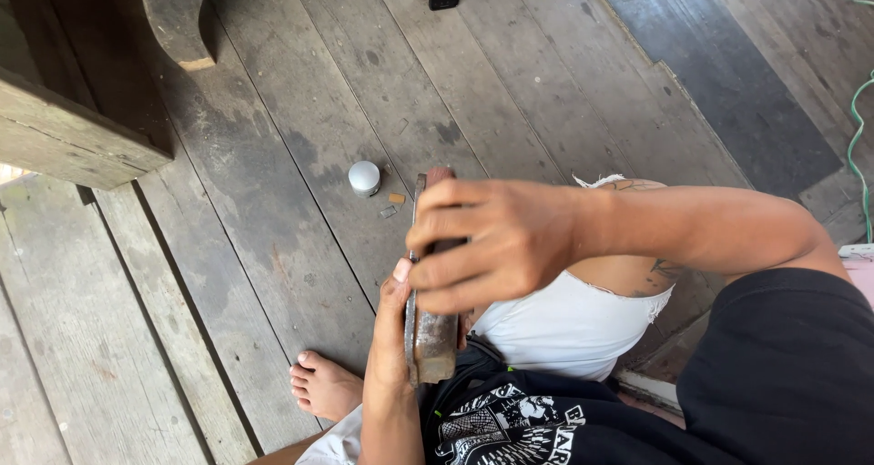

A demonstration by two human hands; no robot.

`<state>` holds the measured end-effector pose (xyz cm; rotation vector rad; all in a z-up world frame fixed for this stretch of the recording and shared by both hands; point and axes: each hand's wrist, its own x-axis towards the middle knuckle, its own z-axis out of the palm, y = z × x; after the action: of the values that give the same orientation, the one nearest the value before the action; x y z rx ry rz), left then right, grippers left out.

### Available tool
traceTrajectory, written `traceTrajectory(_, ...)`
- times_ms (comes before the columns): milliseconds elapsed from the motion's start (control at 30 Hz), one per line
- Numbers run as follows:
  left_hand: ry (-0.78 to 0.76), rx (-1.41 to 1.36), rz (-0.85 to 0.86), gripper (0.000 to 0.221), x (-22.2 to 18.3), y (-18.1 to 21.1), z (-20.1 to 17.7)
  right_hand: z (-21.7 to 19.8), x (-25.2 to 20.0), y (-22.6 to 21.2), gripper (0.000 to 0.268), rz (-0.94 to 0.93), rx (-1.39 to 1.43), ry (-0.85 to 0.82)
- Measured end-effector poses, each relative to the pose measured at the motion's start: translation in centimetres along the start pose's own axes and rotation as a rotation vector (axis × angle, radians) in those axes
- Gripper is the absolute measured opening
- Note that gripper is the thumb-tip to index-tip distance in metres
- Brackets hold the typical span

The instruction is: Sanding a curved wooden component manually using a piece of sandpaper while sitting on a wooden floor.

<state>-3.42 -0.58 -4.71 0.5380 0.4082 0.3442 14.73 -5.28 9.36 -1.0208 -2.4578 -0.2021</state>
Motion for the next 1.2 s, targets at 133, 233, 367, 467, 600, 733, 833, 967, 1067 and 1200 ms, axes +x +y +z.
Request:
traceTrajectory(133,-0.001,-0.003,-0.025,0.056,0.0,0.4,0.6,0.1,0.6,-0.5,0.001,-0.049,0.063,0.036)
traceTrajectory(233,0.010,-0.013,-0.049,0.051,-0.1,0.6,0.6,-0.2,0.6,0.2,0.006,-0.004,0.105,0.039)
traceTrajectory(367,-0.024,0.010,-0.063,0.058,-0.4,1.2,0.7,-1.3,-0.4,2.6,0.005,0.081,-0.108,-0.024)
traceTrajectory(467,-0.026,0.013,-0.054,0.065,-0.4,1.5,0.7,-1.4,-0.8,3.5,0.005,0.112,-0.135,-0.039)
traceTrajectory(600,-0.039,-0.031,-0.041,0.063,0.0,1.4,0.7,0.0,-0.4,2.8,0.005,0.063,-0.083,-0.017)
traceTrajectory(733,-0.078,-0.049,0.023,0.048,0.4,0.5,0.1,0.3,1.1,0.5,0.004,-0.013,0.003,0.015)
traceTrajectory(833,-0.045,-0.053,0.003,0.049,0.4,-0.2,-0.5,0.7,1.3,-0.8,0.004,-0.083,0.083,0.051)
traceTrajectory(967,0.034,-0.067,-0.042,0.057,0.1,-0.7,-1.0,0.4,1.4,-0.5,0.002,-0.066,0.088,0.049)
traceTrajectory(1067,0.020,-0.029,-0.049,0.059,0.1,0.6,0.0,0.0,0.8,1.2,0.001,-0.007,0.020,0.012)
traceTrajectory(1200,0.011,-0.018,-0.063,0.061,0.0,1.4,0.4,-0.5,-0.5,3.9,0.007,0.080,-0.104,-0.025)
